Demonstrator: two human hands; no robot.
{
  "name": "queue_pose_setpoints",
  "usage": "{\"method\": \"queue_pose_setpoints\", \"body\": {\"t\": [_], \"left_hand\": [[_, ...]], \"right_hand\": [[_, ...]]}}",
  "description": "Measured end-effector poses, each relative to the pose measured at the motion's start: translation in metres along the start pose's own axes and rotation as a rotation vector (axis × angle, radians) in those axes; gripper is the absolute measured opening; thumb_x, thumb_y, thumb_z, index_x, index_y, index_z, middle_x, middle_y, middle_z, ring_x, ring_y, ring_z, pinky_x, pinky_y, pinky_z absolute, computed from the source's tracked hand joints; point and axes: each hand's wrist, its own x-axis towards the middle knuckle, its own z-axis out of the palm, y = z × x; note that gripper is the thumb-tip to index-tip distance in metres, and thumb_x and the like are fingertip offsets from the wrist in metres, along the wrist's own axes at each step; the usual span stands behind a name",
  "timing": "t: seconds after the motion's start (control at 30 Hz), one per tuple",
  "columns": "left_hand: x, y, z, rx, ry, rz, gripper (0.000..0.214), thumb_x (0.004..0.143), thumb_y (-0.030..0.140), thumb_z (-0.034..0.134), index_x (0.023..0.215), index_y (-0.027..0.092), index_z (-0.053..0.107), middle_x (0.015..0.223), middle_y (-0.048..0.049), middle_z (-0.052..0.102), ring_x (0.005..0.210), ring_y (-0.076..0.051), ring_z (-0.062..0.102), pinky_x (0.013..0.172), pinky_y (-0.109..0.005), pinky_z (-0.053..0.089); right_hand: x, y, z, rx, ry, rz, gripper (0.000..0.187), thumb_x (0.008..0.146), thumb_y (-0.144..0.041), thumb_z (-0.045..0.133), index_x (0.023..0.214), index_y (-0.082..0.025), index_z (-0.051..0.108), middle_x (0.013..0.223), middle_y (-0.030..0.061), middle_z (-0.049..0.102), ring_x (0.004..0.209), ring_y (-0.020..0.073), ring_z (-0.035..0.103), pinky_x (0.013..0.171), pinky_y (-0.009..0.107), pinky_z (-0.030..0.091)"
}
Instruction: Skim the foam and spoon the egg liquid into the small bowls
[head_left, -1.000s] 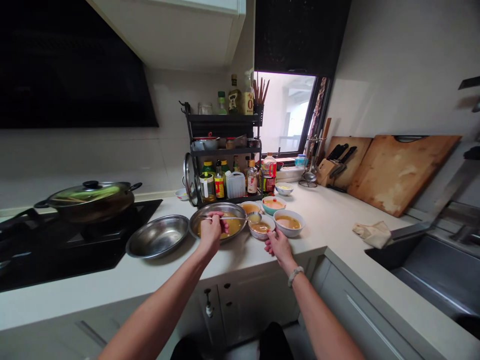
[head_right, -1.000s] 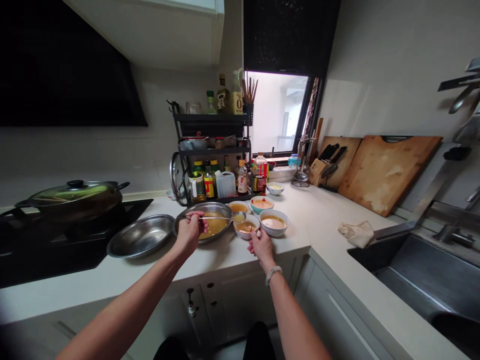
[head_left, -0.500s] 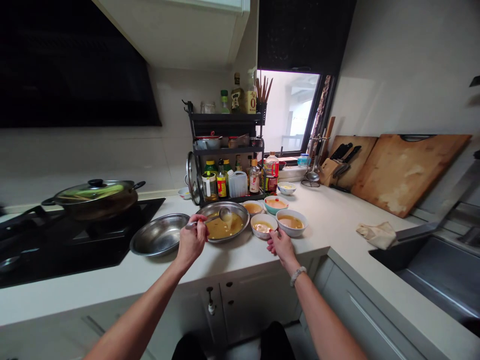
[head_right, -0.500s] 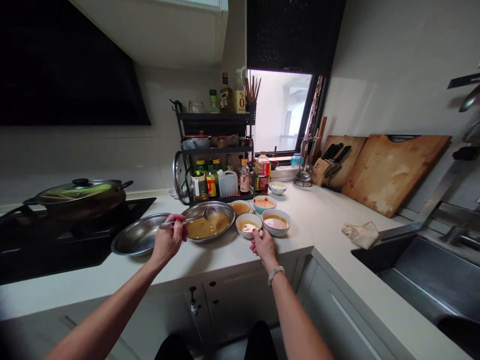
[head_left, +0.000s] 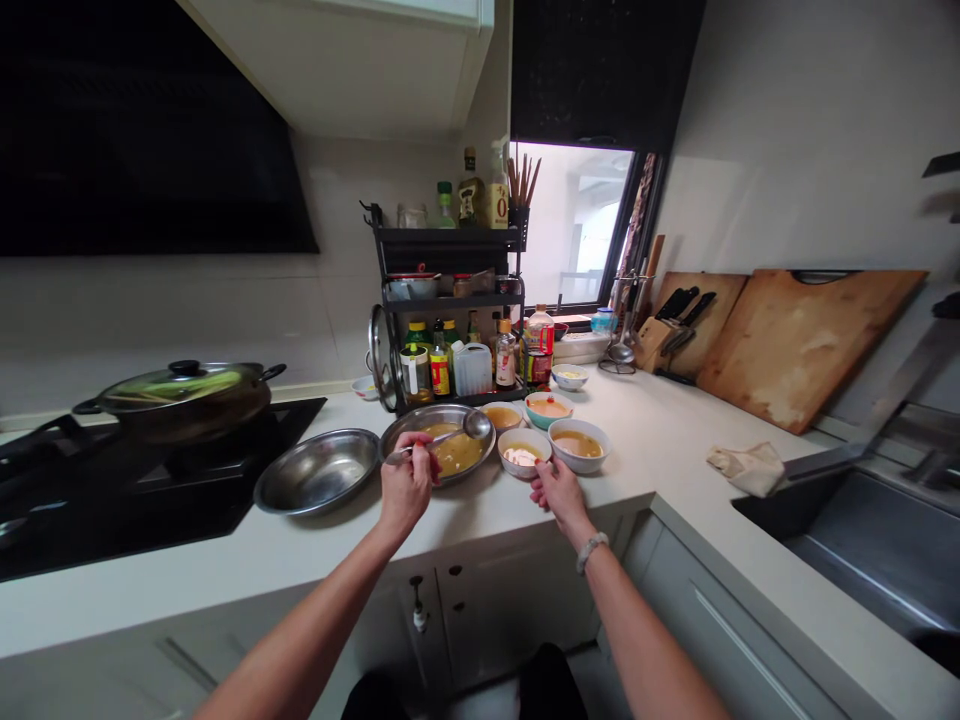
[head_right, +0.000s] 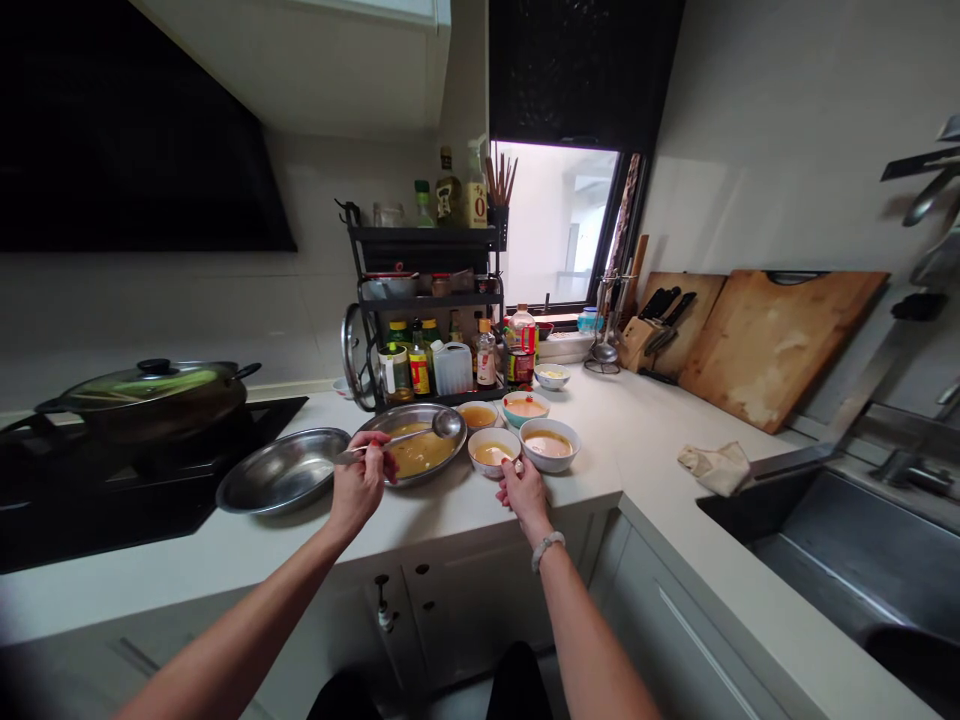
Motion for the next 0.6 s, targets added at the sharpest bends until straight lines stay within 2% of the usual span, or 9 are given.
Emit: {"method": "queue_pose_setpoints", "body": {"t": [0.13,0.3,0.4,0.47,0.6], "left_hand": [[-0.006,0.006,0.028,-0.117,-0.075,-0.004,0.017,0.090,0.032,0.037,0.091,0.020,0.050,0.050,0.0058,0.052,0.040,-0.013,0.051,0.042,-0.021,0.039],[-0.013,-0.005,0.057,0.072,-0.227,0.153,0.015,0.088,0.024,0.038,0.090,0.020,0.053,0.053,0.0045,0.054,0.043,-0.012,0.053,0.048,-0.022,0.041],[-0.014,-0.012,0.067,0.142,-0.253,0.255,0.015,0.086,0.021,0.040,0.088,0.021,0.054,0.056,0.0034,0.056,0.047,-0.012,0.055,0.054,-0.024,0.043],[-0.014,-0.013,0.072,0.128,-0.270,0.216,0.014,0.086,0.021,0.040,0.087,0.020,0.054,0.054,0.0036,0.056,0.045,-0.013,0.054,0.052,-0.024,0.042],[-0.007,-0.007,0.074,-0.006,-0.238,-0.039,0.014,0.086,0.024,0.038,0.086,0.020,0.051,0.048,0.0046,0.054,0.037,-0.014,0.051,0.042,-0.023,0.038]], "right_hand": [[0.000,0.000,0.000,0.006,0.011,-0.017,0.031,0.085,-0.045,0.049,0.096,-0.017,0.054,0.054,-0.0030,0.060,0.037,0.0111,0.058,0.030,0.015,0.034],[-0.002,-0.002,-0.001,0.014,-0.003,-0.021,0.031,0.085,-0.045,0.048,0.096,-0.017,0.054,0.054,-0.0033,0.059,0.037,0.0113,0.057,0.030,0.016,0.035],[-0.002,-0.002,-0.001,0.011,-0.004,-0.024,0.030,0.085,-0.045,0.047,0.095,-0.017,0.054,0.054,-0.0033,0.059,0.036,0.0108,0.057,0.030,0.016,0.036],[-0.001,0.000,0.000,0.005,-0.004,-0.029,0.030,0.085,-0.045,0.047,0.095,-0.018,0.054,0.054,-0.0031,0.060,0.036,0.0108,0.057,0.030,0.015,0.035],[0.001,0.004,0.000,0.003,0.002,-0.035,0.030,0.085,-0.045,0.048,0.096,-0.018,0.054,0.054,-0.0030,0.060,0.036,0.0116,0.058,0.030,0.016,0.035]]}}
